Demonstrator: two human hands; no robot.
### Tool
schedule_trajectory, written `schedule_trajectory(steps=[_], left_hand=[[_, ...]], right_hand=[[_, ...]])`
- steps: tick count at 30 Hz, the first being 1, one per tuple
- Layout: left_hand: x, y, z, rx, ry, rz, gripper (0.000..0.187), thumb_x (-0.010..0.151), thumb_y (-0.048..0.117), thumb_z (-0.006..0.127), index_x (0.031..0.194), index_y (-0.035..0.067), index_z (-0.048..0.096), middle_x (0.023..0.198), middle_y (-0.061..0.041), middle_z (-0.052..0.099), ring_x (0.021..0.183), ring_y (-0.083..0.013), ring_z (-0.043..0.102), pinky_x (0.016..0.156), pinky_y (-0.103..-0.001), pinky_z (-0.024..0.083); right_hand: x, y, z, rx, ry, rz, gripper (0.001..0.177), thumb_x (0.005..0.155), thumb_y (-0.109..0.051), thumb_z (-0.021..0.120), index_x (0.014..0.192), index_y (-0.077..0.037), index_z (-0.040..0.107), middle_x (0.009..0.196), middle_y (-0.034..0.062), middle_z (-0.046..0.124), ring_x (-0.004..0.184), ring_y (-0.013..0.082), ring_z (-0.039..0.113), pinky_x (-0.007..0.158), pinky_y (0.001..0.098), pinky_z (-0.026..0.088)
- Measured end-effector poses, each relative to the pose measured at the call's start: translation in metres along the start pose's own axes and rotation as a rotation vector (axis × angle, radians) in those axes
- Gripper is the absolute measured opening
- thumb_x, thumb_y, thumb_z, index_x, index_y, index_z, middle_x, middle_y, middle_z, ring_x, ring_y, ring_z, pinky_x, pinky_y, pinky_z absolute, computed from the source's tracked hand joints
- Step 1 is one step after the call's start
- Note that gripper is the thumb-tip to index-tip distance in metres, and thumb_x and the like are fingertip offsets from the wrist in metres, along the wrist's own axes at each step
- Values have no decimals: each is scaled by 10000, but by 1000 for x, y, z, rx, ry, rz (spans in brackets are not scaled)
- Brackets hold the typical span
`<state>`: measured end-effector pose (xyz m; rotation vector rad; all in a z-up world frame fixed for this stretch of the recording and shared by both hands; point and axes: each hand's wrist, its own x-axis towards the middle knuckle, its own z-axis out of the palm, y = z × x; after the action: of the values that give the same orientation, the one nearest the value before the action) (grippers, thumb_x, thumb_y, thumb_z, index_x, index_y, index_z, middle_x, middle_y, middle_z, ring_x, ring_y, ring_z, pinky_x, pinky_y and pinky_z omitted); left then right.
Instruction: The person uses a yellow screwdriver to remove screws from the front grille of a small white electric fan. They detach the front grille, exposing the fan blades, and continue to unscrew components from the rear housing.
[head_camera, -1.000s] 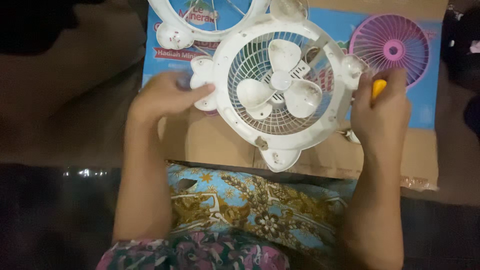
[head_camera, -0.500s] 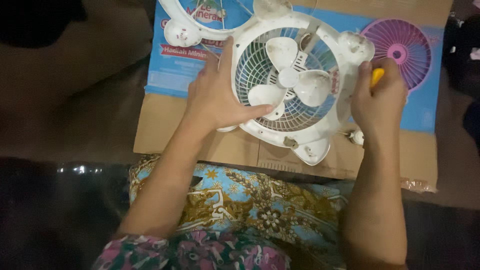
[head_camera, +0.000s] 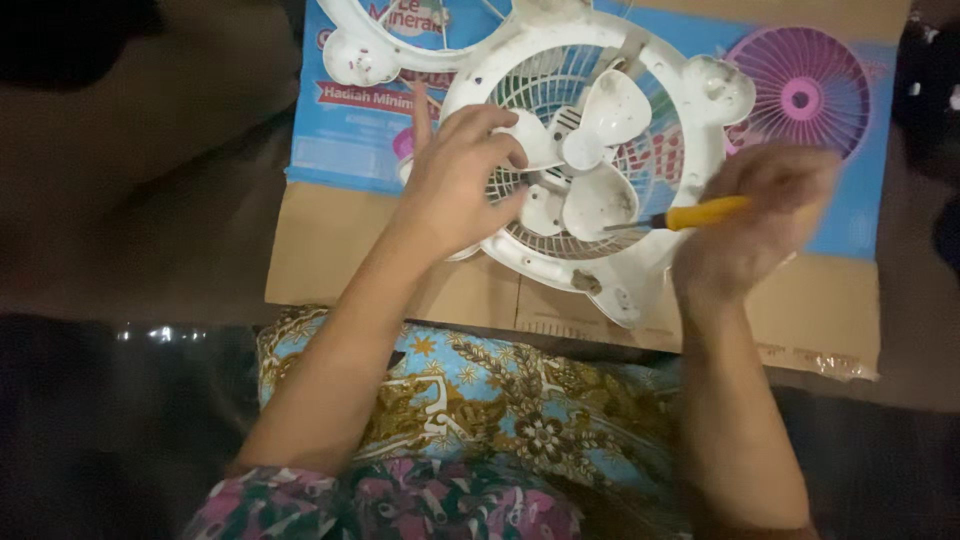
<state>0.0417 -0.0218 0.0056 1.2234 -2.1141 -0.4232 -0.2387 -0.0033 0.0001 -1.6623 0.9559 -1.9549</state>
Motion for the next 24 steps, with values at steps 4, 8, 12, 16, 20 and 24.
schedule_trajectory(steps=[4,8,12,16,20,24], left_hand=[[3,3,6,-30,-51,-22,326,744,272,862,978,103,712,1234,-112,642,1258,-299,558,1205,-732,34],[2,0,14,16,8,-66,346,905,297,812,1166,111,682,1243,-71,671,1282,-280,579,1288,-715,43],[2,-4,16,158,61,31,609,795,339,863,1286,45,652,1254,-160,631,1262,-351,534,1142,-751,-46],[0,-2,12,95,3,-32,629,723,340,895,1245,65,675,1193,-127,632,1237,-327,538,1159,-751,-50],[-2,2,9,40,46,26,644,726,344,907,1257,68,670,1236,-108,613,1268,-312,533,1181,-741,-40],[-3,0,10,47,51,16,602,756,309,900,1260,74,670,1254,-97,607,1268,-301,535,1193,-732,-37]], right_hand=[[-7,-15,13,-183,-180,153,406,1251,-462,398,1122,-79,437,907,64,563,669,87,489,619,223,441],[-4,-30,28,-170,-334,291,336,1217,-387,447,1140,-60,447,933,70,678,736,82,639,599,201,501],[-3,-35,38,-212,-409,349,238,1190,-234,553,1100,-19,506,963,89,719,754,93,667,711,232,542],[0,-35,35,-484,-471,157,221,1134,-163,682,1047,3,564,885,90,692,790,132,685,722,261,527],[0,-32,32,-471,-422,120,205,1151,-147,687,1046,-12,576,885,93,699,742,130,670,681,246,514],[-2,-29,36,-312,-392,201,234,1184,-160,658,1037,-10,556,902,77,720,766,120,651,707,234,519]])
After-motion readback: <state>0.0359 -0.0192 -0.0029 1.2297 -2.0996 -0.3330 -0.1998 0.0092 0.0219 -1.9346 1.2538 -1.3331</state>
